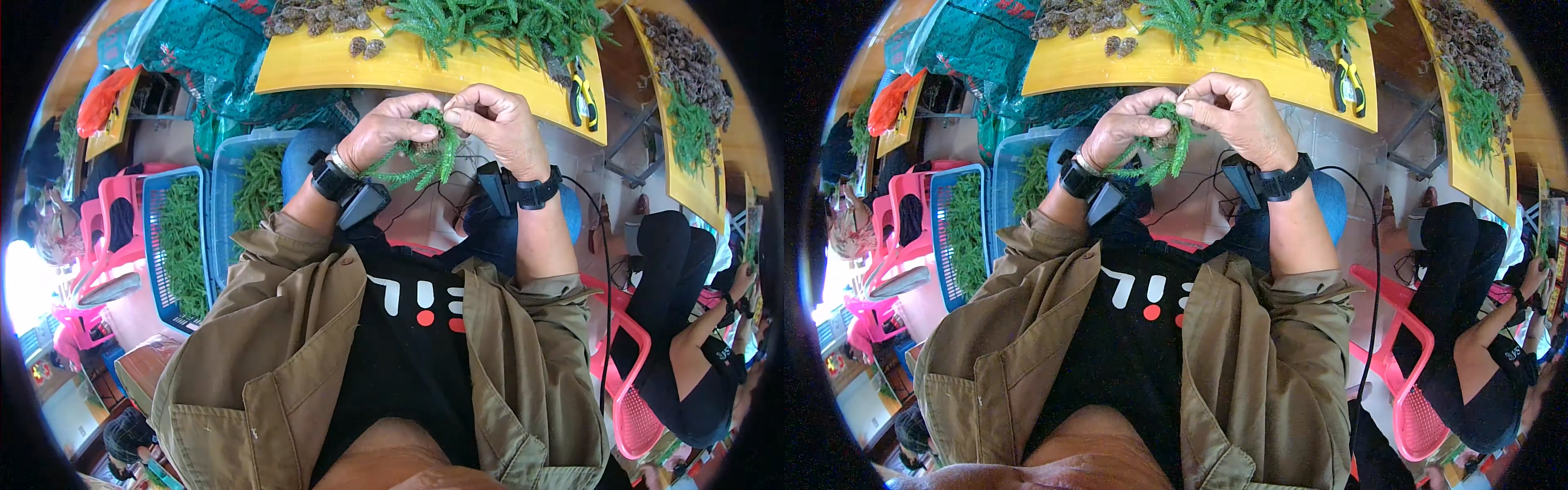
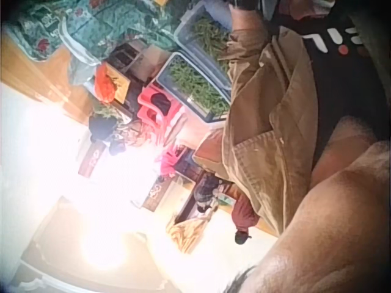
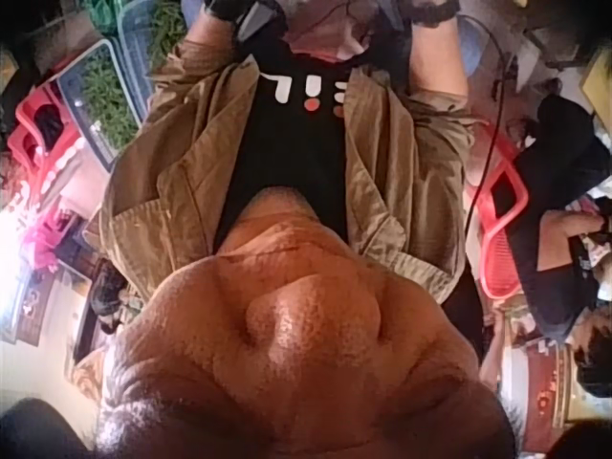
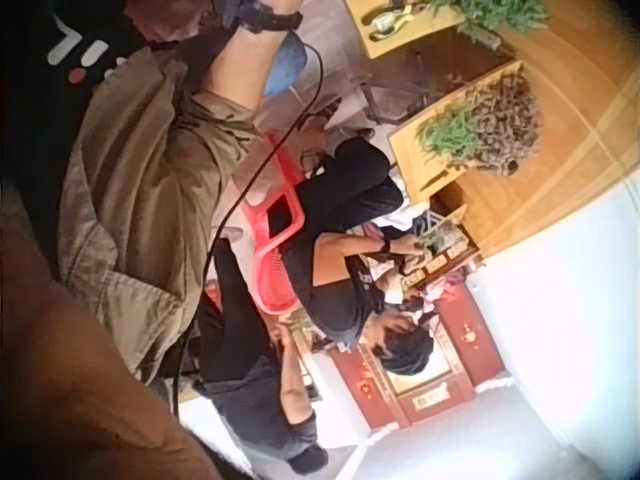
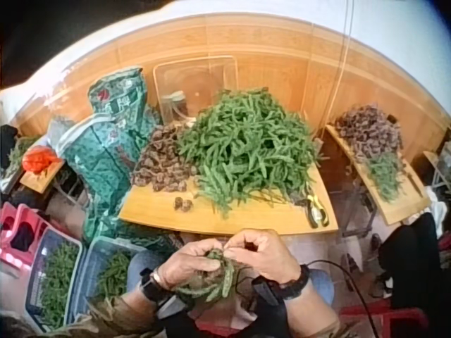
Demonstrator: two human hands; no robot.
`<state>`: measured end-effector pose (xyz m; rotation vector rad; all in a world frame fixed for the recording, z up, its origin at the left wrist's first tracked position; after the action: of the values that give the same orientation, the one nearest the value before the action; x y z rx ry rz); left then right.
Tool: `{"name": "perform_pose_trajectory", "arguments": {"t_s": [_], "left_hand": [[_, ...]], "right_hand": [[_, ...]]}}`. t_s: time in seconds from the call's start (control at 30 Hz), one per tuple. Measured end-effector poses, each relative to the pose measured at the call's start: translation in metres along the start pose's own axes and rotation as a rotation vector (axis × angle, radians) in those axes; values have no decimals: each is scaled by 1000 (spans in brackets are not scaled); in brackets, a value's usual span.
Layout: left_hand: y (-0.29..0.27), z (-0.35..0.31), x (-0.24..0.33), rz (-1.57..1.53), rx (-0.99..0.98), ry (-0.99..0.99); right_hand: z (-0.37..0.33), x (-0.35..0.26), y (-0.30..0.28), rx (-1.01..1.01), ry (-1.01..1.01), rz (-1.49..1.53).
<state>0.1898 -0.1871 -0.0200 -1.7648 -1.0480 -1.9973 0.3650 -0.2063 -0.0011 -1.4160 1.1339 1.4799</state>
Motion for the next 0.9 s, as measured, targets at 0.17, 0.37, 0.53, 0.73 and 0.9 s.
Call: {"name": "perform_pose_trajectory", "arguments": {"t_s": [0.17, 0.37, 0.53, 0.73, 0.9], "left_hand": [[2, 0, 8, 96, 48, 0], [1, -6, 15, 122, 33, 13], [-1, -7, 12, 41, -32, -2], [4, -8, 11, -101, -115, -85], [4, -7, 12, -39, -97, -87]], "right_hand": [[2, 3, 1, 0, -76, -120], [3, 2, 10, -18, -73, -7], [2, 1, 10, -86, -30, 100], [0, -1, 7, -161, -102, 174], [2, 0, 4, -203, -139, 156]]}}
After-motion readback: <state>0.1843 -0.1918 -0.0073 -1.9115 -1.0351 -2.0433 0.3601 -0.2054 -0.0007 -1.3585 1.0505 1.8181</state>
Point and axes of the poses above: each hand's wrist, its own z-axis towards the middle knuckle, its own y-axis out of the palm, x = y × z, the point moved 3 cm from there along z, towards the middle knuckle, and after that the axes turned 3 degrees about y, right-handed, at the moved point
